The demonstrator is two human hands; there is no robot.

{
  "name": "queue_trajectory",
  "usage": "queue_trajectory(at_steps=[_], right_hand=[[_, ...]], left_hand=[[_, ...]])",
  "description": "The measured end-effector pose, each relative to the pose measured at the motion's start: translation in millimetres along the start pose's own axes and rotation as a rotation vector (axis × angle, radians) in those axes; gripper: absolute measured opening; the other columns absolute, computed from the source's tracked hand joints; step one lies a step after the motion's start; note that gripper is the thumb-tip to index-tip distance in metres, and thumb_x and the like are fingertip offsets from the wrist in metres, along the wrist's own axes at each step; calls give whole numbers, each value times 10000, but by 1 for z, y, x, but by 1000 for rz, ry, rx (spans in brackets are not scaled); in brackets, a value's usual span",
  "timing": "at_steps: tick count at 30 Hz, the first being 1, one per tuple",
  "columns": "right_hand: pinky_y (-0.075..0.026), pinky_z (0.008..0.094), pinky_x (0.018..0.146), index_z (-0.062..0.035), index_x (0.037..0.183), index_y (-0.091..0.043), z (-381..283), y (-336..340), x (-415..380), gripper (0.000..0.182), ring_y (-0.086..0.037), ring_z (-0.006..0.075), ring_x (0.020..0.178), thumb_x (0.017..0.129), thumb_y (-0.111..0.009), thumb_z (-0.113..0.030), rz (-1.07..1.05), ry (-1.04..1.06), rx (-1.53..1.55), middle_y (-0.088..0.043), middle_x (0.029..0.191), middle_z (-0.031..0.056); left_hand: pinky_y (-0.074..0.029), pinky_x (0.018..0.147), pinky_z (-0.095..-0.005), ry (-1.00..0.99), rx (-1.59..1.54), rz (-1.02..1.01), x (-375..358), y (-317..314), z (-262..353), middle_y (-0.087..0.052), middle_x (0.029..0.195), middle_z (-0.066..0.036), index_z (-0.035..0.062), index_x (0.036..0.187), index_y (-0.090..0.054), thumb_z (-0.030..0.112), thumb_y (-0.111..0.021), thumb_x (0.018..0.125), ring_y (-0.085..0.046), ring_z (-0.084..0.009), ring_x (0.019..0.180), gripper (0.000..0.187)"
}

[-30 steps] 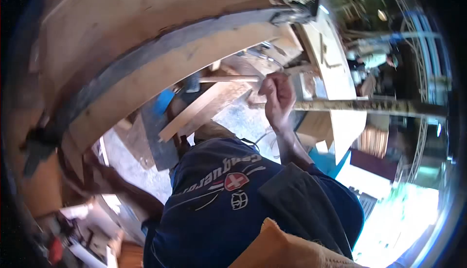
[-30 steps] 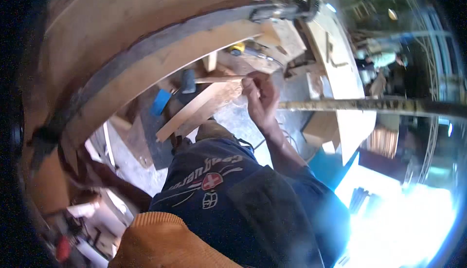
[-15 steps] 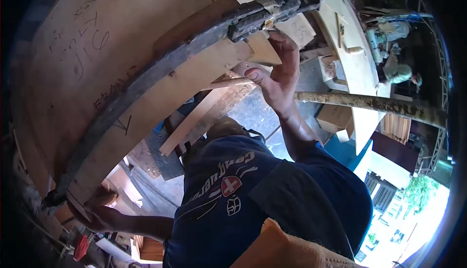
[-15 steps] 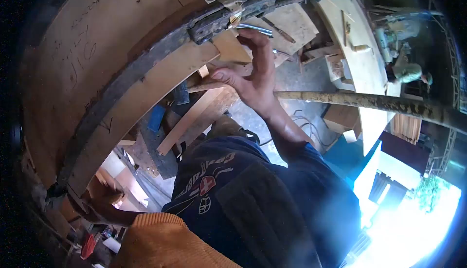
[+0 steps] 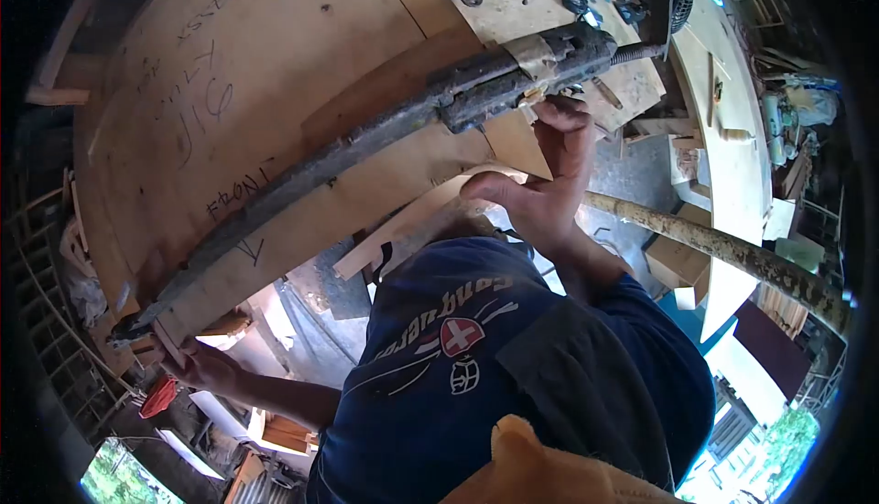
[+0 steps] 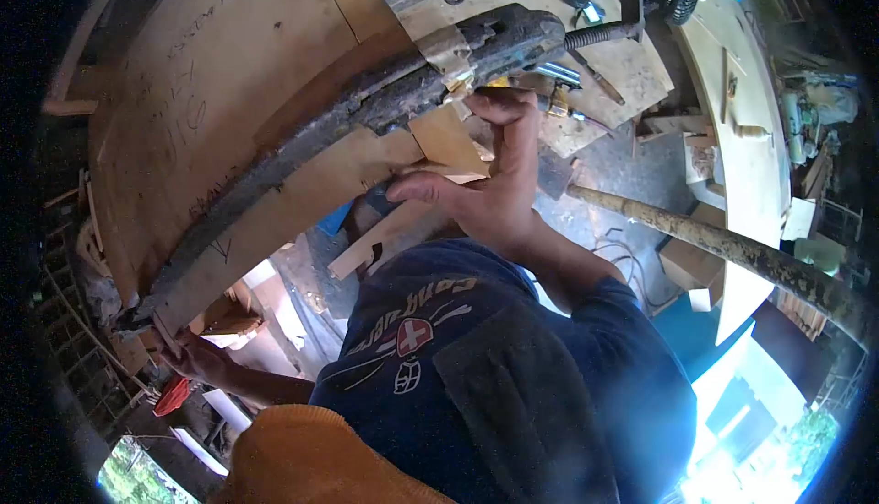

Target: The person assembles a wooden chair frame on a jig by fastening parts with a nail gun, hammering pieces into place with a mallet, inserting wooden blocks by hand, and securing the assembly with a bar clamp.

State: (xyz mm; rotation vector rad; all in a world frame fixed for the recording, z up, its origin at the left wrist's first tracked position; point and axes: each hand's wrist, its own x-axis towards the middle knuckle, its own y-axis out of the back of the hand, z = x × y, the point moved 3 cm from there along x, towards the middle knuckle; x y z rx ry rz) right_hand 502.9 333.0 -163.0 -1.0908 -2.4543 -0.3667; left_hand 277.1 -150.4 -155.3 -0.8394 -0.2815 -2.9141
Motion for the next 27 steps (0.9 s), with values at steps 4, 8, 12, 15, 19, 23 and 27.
queue_trajectory(at_steps=[4, 8, 12, 15, 19, 23, 27], right_hand=[[-508, 373, 965, -51, 1221, -388, -1, -18, -9, 816, -515, 214, 1207, 622, -943, -56, 192, -265, 358, -405, 1250, 104], [-565, 381, 904, -104, 1275, -406, 18, -20, -18, 825, -582, 262, 1187, 631, -911, 8, 251, -90, 350, -508, 1286, 134], [-551, 387, 920, -115, 1270, -437, 18, -26, -9, 694, -588, 259, 1171, 719, -838, 19, 318, 104, 288, -562, 1239, 118], [-542, 380, 924, -110, 1260, -445, 14, -30, -8, 653, -583, 252, 1165, 734, -814, 9, 304, 207, 240, -558, 1234, 112], [-529, 370, 929, -103, 1246, -456, 12, -35, -12, 599, -576, 242, 1156, 755, -783, -4, 279, 291, 216, -554, 1227, 104], [-516, 360, 934, -96, 1232, -467, 14, -34, -14, 545, -569, 232, 1148, 775, -752, -17, 280, 304, 214, -550, 1220, 96], [-503, 350, 939, -89, 1218, -478, 16, -25, -13, 492, -562, 222, 1140, 795, -721, -30, 307, 228, 213, -546, 1213, 88]], left_hand=[[-370, 1141, -456, 53, 19, 119, -4, -7, 3, -542, 1369, -186, -36, 1341, -508, 296, -807, 847, -513, -315, 1275, 666], [-372, 1149, -463, -23, 85, 31, -5, 0, -1, -475, 1447, -160, 14, 1399, -472, 387, -792, 847, -479, -309, 1319, 739], [-364, 1149, -456, -26, 26, 66, -10, -2, -2, -459, 1470, -133, 25, 1422, -461, 429, -788, 840, -459, -300, 1334, 781], [-362, 1131, -445, 32, 128, 132, -13, 1, -4, -473, 1415, -106, 40, 1412, -468, 571, -796, 768, -463, -280, 1304, 897], [-374, 1107, -445, 20, 198, 164, -16, -4, 0, -474, 1376, -102, 37, 1392, -473, 638, -763, 768, -465, -270, 1281, 913], [-373, 1109, -435, 12, 250, 153, -18, -9, 9, -483, 1390, -94, 44, 1368, -482, 590, -756, 808, -462, -267, 1291, 829], [-379, 1104, -418, -6, 218, 144, -22, 4, -2, -498, 1379, -80, 54, 1367, -483, 506, -754, 856, -462, -256, 1294, 734]])
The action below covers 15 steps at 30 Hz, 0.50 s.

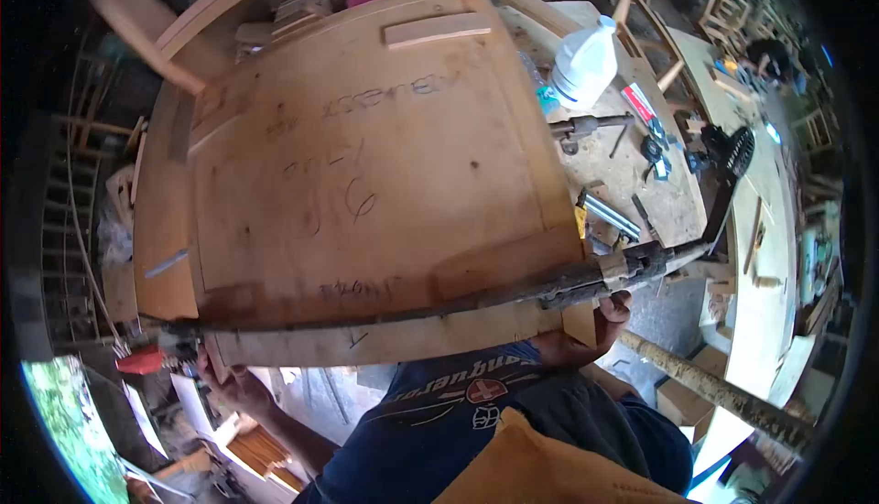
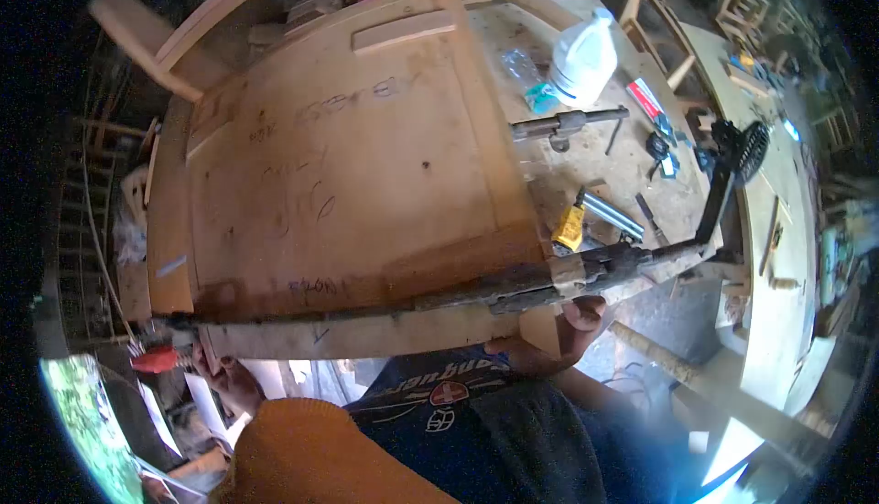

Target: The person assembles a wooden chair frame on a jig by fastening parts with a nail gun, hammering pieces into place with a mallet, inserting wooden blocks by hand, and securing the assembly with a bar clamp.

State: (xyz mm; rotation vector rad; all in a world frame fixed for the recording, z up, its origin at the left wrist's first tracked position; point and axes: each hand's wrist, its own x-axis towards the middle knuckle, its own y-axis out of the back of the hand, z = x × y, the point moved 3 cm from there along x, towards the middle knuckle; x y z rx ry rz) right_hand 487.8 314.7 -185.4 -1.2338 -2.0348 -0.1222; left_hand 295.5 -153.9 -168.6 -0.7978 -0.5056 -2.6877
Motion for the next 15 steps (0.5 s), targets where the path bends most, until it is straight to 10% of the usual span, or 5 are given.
queue_trajectory(at_steps=[6, 10, 15], right_hand=[[-484, 334, 946, -78, 1198, -494, 16, 24, -5, 415, -552, 207, 1127, 826, -675, -50, 296, -350, 32, -540, 1202, 76], [-473, 336, 942, -42, 1213, -474, 9, 33, 7, 456, -542, 212, 1124, 804, -675, -34, -25, -110, -649, -533, 1207, 105], [-457, 369, 1008, -7, 1250, -499, -27, 15, 24, 397, -583, 242, 1087, 924, -699, -115, -213, -90, -308, -568, 1213, 148]], left_hand=[[-437, 1049, -371, 94, -120, 46, -4, -16, 22, -506, 1382, -102, 41, 1373, -477, 83, -760, 867, -512, -232, 1246, 581], [-493, 1014, -352, 127, -71, -74, -1, 5, -10, -535, 1396, -129, 2, 1356, -494, 2, -766, 839, -542, -234, 1250, 585], [-487, 1063, -392, 65, -404, -125, 12, 2, 45, -603, 1344, -141, -10, 1287, -576, -118, -806, 719, -579, -233, 1245, 622]])
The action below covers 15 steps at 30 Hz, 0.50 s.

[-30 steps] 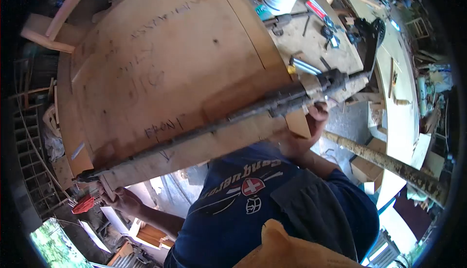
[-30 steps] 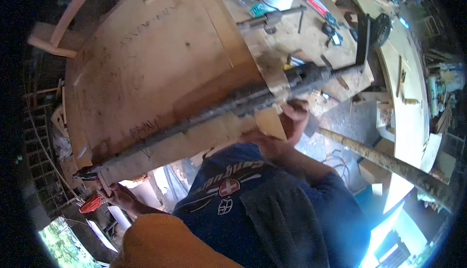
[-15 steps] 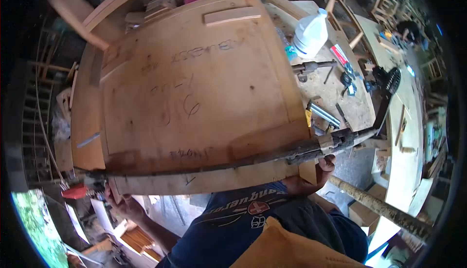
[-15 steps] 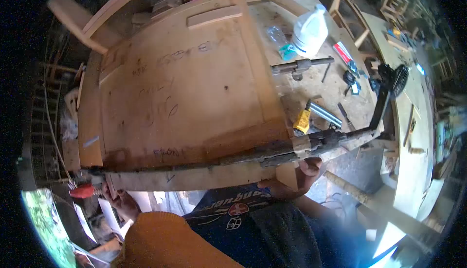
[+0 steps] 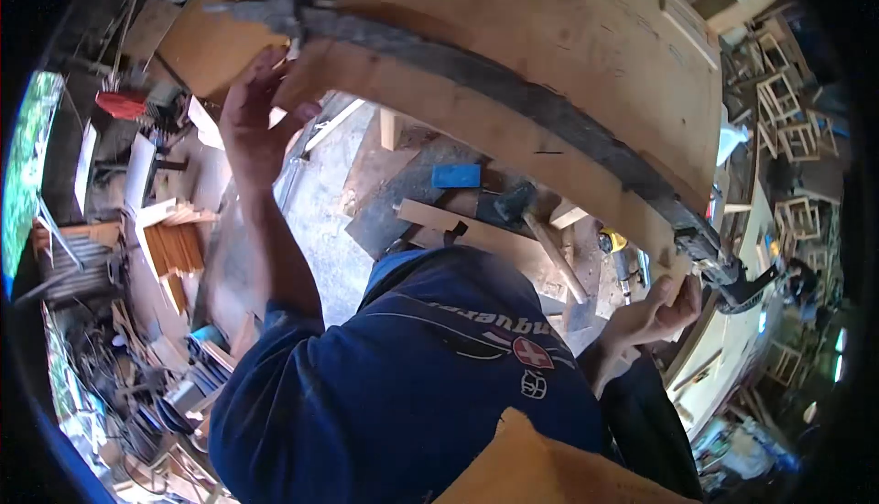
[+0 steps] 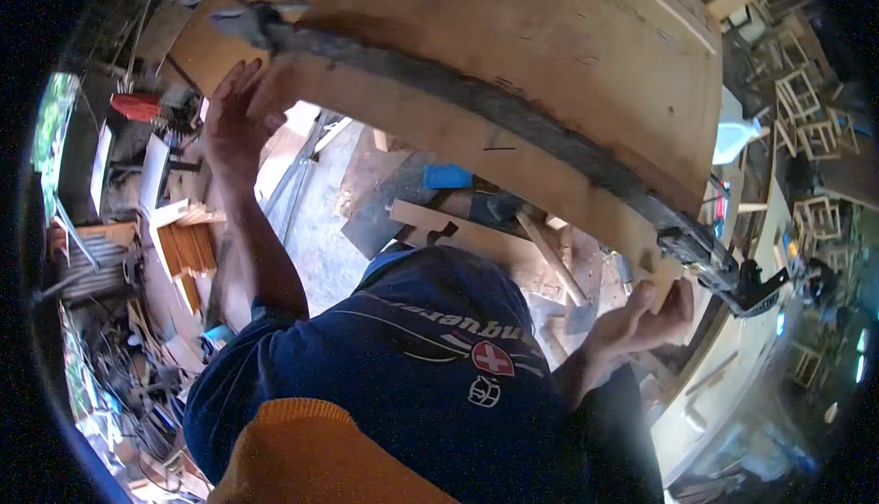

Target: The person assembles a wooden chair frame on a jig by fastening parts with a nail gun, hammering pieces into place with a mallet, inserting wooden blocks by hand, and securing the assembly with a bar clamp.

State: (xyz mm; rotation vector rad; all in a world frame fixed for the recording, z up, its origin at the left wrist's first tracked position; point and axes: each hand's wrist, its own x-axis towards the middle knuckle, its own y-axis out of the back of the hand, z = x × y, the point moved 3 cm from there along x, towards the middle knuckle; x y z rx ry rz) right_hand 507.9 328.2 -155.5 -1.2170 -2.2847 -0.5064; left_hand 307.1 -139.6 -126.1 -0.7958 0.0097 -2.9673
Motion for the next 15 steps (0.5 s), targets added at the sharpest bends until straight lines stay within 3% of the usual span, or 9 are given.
queue_trajectory(at_steps=[1, 2, 4, 5, 8, 9, 11, 14, 15], right_hand=[[-442, 375, 1030, -9, 1279, -468, -2, 4, -4, 436, -570, 251, 1116, 923, -697, -118, -4, 89, -35, -534, 1253, 155], [-428, 381, 1053, -12, 1308, -438, -11, 2, -6, 476, -558, 261, 1145, 923, -695, -122, -5, 180, -75, -501, 1293, 162], [-407, 397, 1070, -15, 1339, -396, -21, 1, -14, 522, -525, 274, 1189, 922, -691, -124, 19, 329, -276, -454, 1329, 171], [-397, 405, 1078, -17, 1355, -375, -26, -1, -18, 546, -509, 280, 1212, 922, -688, -125, 33, 400, -380, -431, 1347, 175], [-367, 439, 1106, -18, 1361, -360, -57, -33, -27, 564, -463, 312, 1262, 917, -689, -129, -114, 665, -366, -421, 1356, 181], [-353, 486, 1119, -25, 1333, -385, -80, -49, -34, 516, -469, 351, 1251, 922, -678, -132, -194, 630, -441, -424, 1342, 187], [-481, 466, 982, 15, 1187, -517, -79, -81, -51, 331, -540, 334, 1175, 912, -654, -111, -189, 747, -27, -516, 1214, 196], [-517, 471, 890, -7, 1097, -617, -74, -107, -81, 333, -625, 347, 1035, 832, -751, -158, -656, 383, -60, -638, 1111, 189], [-531, 433, 837, -13, 1104, -642, -76, -130, -88, 305, -657, 326, 952, 848, -744, -144, -790, 302, -45, -683, 1034, 165]], left_hand=[[-484, 1070, -393, -11, 59, 33, -3, 7, -5, -601, 1345, -140, -17, 1278, -578, -119, -823, 691, -583, -233, 1240, 644], [-497, 1054, -382, -92, 105, 34, -5, 7, -6, -640, 1286, -135, -25, 1239, -606, -127, -809, 705, -609, -224, 1201, 580], [-536, 997, -363, 1, 41, 116, -10, 3, -11, -697, 1159, -132, -30, 1163, -651, -126, -779, 750, -659, -210, 1108, 443], [-576, 914, -337, -92, 132, 125, -8, -5, -11, -727, 1046, -132, -45, 1092, -681, -120, -751, 789, -702, -198, 990, 320], [-595, 861, -323, -76, 164, 177, -9, -12, 1, -735, 1002, -141, -64, 1086, -682, -110, -741, 807, -718, -199, 926, 289], [-608, 828, -334, -122, 239, 164, -10, -8, 6, -740, 957, -146, -80, 1078, -683, -113, -735, 812, -724, -218, 901, 273], [-616, 806, -341, -234, 280, 249, -14, 13, -1, -738, 951, -157, -86, 1072, -683, -97, -708, 844, -725, -228, 906, 230], [-633, 774, -368, -262, 218, 279, -20, 64, -9, -719, 1019, -198, -102, 1106, -660, -50, -624, 931, -725, -265, 921, 185], [-638, 767, -382, -225, 198, 322, -22, 73, -10, -706, 1059, -212, -109, 1136, -640, -24, -589, 962, -723, -282, 924, 201]])
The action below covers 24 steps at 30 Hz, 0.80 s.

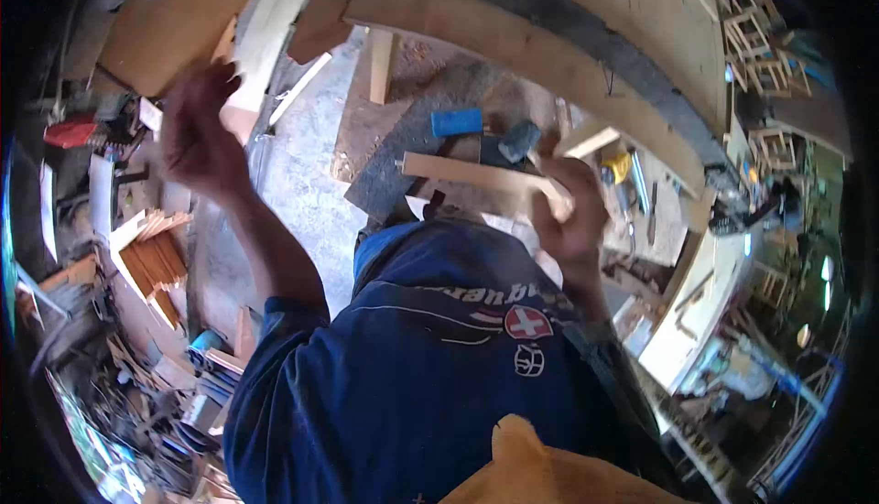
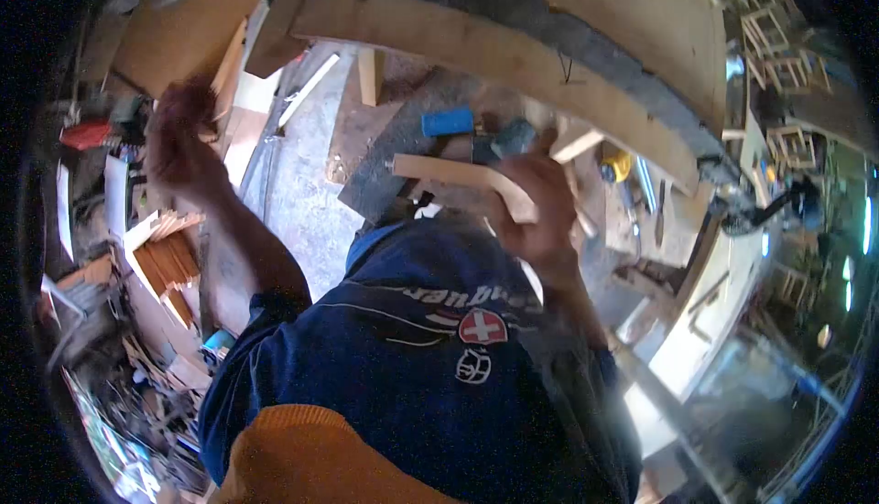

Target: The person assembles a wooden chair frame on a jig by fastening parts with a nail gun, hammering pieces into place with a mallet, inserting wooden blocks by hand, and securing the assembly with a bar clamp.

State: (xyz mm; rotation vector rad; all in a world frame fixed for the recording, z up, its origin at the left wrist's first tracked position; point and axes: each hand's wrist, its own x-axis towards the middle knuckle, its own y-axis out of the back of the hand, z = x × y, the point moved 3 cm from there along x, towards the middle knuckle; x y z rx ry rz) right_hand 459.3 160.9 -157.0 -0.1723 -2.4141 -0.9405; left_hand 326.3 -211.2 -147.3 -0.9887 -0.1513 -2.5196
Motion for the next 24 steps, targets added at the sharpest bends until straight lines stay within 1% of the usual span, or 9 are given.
queue_trajectory(at_steps=[3, 10, 13, 14, 17, 18, 19, 20, 24], right_hand=[[-534, 441, 874, -28, 1180, -634, 46, -76, -24, 280, -659, 374, 1042, 903, -595, -32, -397, -328, 39, -676, 1122, 181], [-512, 443, 920, -37, 1190, -647, 72, -169, -109, 392, -605, 357, 1130, 799, -615, -24, -815, -221, 39, -619, 1245, 158], [-502, 438, 906, -56, 1180, -655, 62, -167, -108, 408, -611, 356, 1097, 778, -604, -17, -987, -743, 141, -653, 1136, 167], [-485, 437, 952, -54, 1141, -654, 52, -153, -105, 341, -602, 334, 1116, 809, -585, -24, -808, -479, 46, -650, 1100, 172], [-493, 439, 942, -35, 1119, -648, 79, -132, -130, 331, -606, 340, 1101, 797, -577, -11, -451, -410, -60, -645, 1097, 185], [-487, 434, 972, -14, 1106, -644, 78, -111, -116, 342, -598, 340, 1117, 766, -612, -14, -636, -413, -191, -645, 1096, 189], [-475, 420, 1005, -19, 1161, -623, 94, -96, -134, 429, -564, 350, 1168, 732, -637, -25, -293, -478, -214, -633, 1146, 179], [-450, 433, 1057, -70, 1280, -576, 125, -93, -154, 575, -539, 403, 1193, 714, -585, 33, -251, -534, -380, -549, 1292, 194], [-356, 523, 1112, -100, 1415, -462, 219, -59, -174, 704, -417, 422, 1341, 811, -752, -313, -319, -738, -636, -467, 1439, 202]], left_hand=[[-606, 857, -421, 33, -8, -54, -7, 23, -19, -682, 1136, -236, -130, 1225, -574, 103, -575, 1008, -689, -329, 1031, 318], [-550, 845, -339, 123, 293, -784, -90, 32, -53, -742, 1036, -148, -4, 916, -761, -2, -720, 825, -714, -250, 946, 100], [-568, 779, -338, 317, 234, -1047, -143, 18, -79, -757, 935, -126, 29, 900, -768, 5, -766, 789, -733, -250, 850, 113], [-569, 752, -339, 287, 226, -1119, -147, 4, -73, -753, 895, -127, 51, 902, -771, 9, -764, 794, -731, -275, 810, 115], [-565, 806, -392, 274, 99, -1277, -170, -26, -86, -728, 992, -188, 30, 1084, -720, -53, -630, 852, -714, -337, 911, 262], [-553, 842, -408, 173, 61, -1295, -173, -39, -79, -706, 1054, -207, 30, 1135, -693, -52, -615, 854, -693, -355, 967, 302], [-542, 877, -424, 71, 27, -1306, -175, -55, -70, -684, 1116, -226, 30, 1185, -666, -51, -599, 857, -672, -373, 1023, 345], [-531, 913, -440, -33, -3, -1305, -179, -72, -60, -662, 1177, -245, 30, 1236, -640, -51, -584, 859, -651, -391, 1078, 389], [-451, 1052, -452, -31, 49, -1429, -243, -123, -75, -604, 1273, -271, 64, 1344, -567, 53, -640, 826, -578, -395, 1210, 524]])
